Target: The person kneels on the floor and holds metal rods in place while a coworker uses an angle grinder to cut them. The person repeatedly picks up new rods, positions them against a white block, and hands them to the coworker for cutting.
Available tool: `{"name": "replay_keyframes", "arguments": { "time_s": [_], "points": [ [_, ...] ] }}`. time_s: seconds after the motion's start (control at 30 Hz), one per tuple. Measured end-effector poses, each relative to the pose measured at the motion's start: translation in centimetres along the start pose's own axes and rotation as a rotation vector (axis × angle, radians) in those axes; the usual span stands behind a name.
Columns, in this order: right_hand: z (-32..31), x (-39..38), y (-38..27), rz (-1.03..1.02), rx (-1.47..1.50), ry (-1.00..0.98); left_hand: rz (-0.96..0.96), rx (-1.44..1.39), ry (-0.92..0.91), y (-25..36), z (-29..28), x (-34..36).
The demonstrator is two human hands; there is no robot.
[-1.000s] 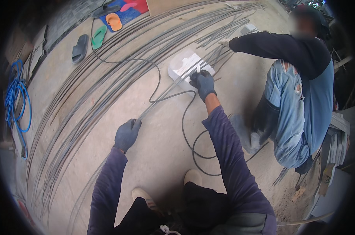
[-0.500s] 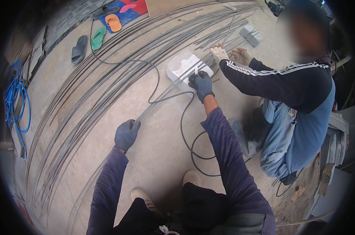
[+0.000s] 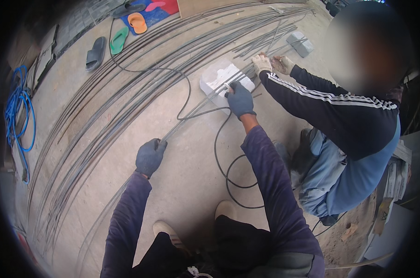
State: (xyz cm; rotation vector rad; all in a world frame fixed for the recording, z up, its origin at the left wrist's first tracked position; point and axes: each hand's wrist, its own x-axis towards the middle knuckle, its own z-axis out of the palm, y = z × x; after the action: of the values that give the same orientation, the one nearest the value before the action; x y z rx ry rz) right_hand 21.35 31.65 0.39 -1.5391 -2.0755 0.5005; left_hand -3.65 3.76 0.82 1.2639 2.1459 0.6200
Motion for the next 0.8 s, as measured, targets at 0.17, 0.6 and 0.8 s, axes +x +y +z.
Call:
{"name": "replay_keyframes", "arguments": {
  "time_s": [0.17,0.6,0.8],
  "points": [
    [0.5,0.9,0.0,-0.104,-0.072,-0.034,-0.002,-0.003,-0.012,0.4,-0.1,0.0],
    [-0.7,-1.1,0.4,-0.159,-0.317,-0.149,0.009,-0.008,0.012,-0.2,0.2,0.0],
    [-0.4,-1.3,0.6,-0.16,-0.169,0.023,0.015,-0.01,0.018,-0.3,0.3,0.1]
  ]
}}
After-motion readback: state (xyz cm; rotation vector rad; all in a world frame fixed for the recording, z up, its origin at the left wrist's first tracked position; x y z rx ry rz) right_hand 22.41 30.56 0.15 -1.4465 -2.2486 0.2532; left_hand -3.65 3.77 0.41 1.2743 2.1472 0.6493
